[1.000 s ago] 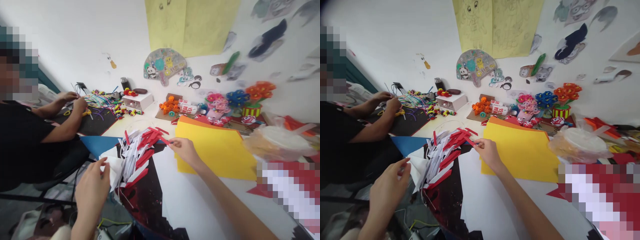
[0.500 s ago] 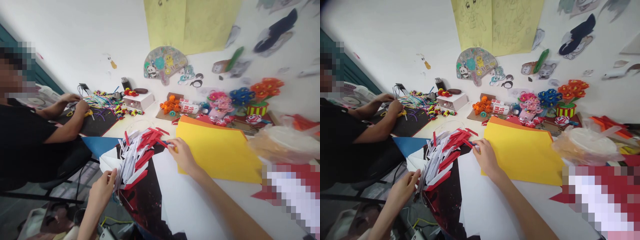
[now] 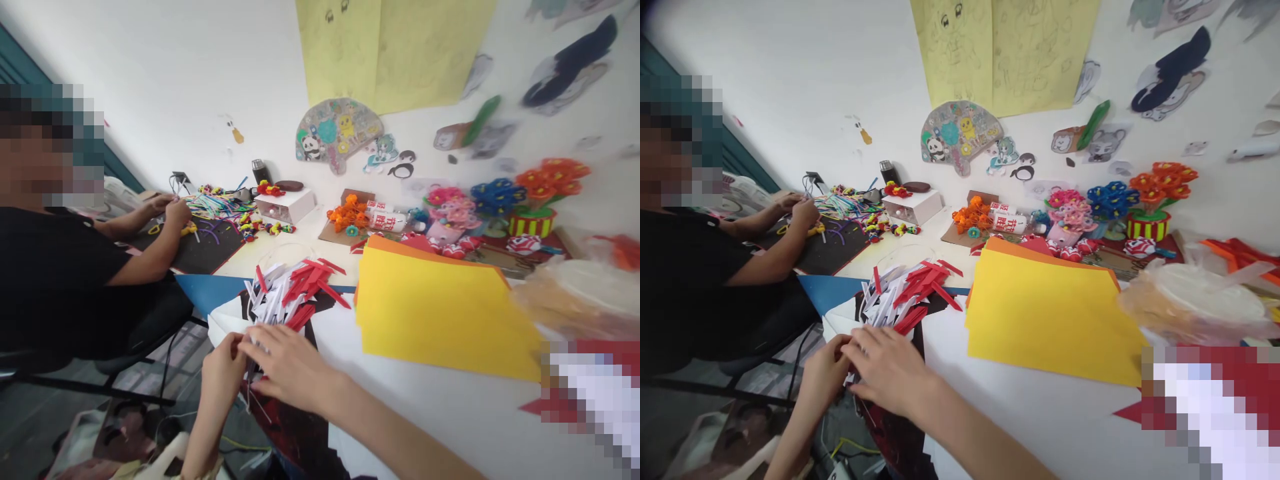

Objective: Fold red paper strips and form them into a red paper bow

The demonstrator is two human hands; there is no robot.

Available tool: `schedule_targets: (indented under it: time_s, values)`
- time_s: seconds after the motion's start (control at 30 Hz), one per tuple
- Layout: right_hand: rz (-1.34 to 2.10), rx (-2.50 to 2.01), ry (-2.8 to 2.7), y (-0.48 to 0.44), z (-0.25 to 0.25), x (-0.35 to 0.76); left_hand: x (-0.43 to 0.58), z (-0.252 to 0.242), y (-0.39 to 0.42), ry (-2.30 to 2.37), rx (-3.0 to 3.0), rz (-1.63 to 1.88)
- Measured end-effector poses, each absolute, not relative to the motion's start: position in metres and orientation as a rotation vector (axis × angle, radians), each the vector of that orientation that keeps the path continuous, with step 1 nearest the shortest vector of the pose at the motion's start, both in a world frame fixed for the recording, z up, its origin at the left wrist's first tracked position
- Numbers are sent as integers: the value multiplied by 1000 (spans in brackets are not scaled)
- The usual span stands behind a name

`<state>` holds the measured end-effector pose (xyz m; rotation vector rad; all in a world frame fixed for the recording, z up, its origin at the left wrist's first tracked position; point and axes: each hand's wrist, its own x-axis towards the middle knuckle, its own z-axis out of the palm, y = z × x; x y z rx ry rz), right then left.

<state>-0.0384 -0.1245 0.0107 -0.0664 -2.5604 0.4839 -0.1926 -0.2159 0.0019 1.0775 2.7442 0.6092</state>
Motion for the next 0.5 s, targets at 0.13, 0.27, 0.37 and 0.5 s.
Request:
schedule_targets:
  time_s: [0.13, 0.27, 0.37, 0.5]
  values:
    - [421, -104, -2604, -142, -10, -73, -205, -8, -224, 2675, 1058, 858]
    - [290, -110, -2620, -141, -27, -81, -217, -19, -231, 2366, 946, 1207]
    - [186, -120, -2622, -136, -31, -79, -225, -24, -235, 2477, 812, 1341]
    - [138, -102, -2614, -132, -28, -75, -239, -35, -236, 2898, 1210, 1056]
